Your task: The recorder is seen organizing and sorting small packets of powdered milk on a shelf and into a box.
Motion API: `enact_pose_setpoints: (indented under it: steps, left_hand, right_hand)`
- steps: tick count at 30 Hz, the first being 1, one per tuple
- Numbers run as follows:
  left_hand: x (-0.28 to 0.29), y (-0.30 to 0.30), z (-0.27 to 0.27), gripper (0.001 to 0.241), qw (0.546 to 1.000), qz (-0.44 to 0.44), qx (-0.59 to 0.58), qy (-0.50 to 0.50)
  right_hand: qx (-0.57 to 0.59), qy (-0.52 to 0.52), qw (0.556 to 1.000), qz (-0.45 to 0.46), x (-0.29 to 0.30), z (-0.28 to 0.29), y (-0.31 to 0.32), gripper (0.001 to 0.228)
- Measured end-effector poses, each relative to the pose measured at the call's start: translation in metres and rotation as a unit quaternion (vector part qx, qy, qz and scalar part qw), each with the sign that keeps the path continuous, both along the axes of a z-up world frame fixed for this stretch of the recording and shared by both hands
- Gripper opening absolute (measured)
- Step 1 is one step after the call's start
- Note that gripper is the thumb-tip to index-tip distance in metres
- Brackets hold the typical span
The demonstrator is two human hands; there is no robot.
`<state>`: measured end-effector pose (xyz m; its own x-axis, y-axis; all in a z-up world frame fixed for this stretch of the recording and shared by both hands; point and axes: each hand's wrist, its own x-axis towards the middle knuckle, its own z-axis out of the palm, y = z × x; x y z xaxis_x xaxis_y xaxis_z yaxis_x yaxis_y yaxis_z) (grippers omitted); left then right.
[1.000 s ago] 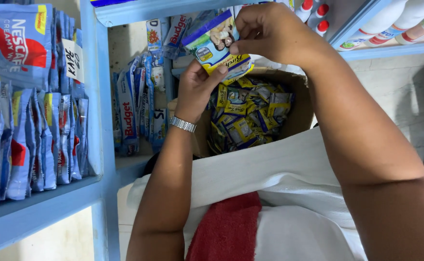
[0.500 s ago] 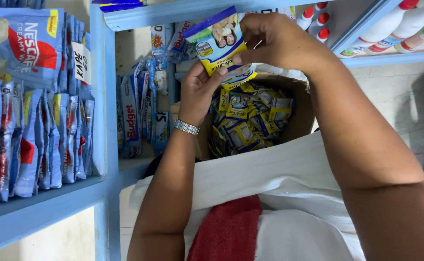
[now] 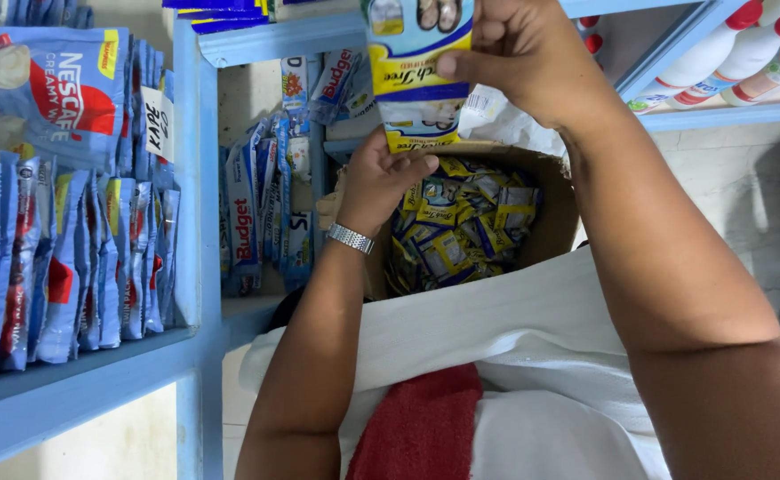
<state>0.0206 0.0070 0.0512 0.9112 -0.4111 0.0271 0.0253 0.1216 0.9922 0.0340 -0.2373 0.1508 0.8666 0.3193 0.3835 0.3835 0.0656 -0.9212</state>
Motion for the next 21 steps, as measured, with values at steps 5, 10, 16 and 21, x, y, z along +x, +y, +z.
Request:
enact_pose_setpoints:
  steps: [5, 10, 16, 21]
  left_hand:
    - [-0.001, -0.001, 0.001, 0.039, 1.0, -0.01, -0.022, 0.007]
    - [-0.001, -0.001, 0.004, 0.037, 0.998, -0.018, -0.054, 0.022]
    - [-0.006, -0.003, 0.018, 0.044, 0.988, 0.002, -0.118, 0.103]
    - [-0.011, -0.007, 0.02, 0.047, 0.99, 0.009, -0.118, 0.071]
  right_hand:
    - [0.042, 0.009, 0.998, -0.035, 0.0, 0.004, -0.004, 0.014]
    - [0.064, 0.047, 0.995, -0.059, -0.001, 0.012, -0.007, 0.01]
    - [0.103, 0.072, 0.989, -0.08, 0.0, 0.015, -0.008, 0.005]
    - [0.129, 0.055, 0.987, -0.084, 0.002, 0.009, -0.006, 0.006]
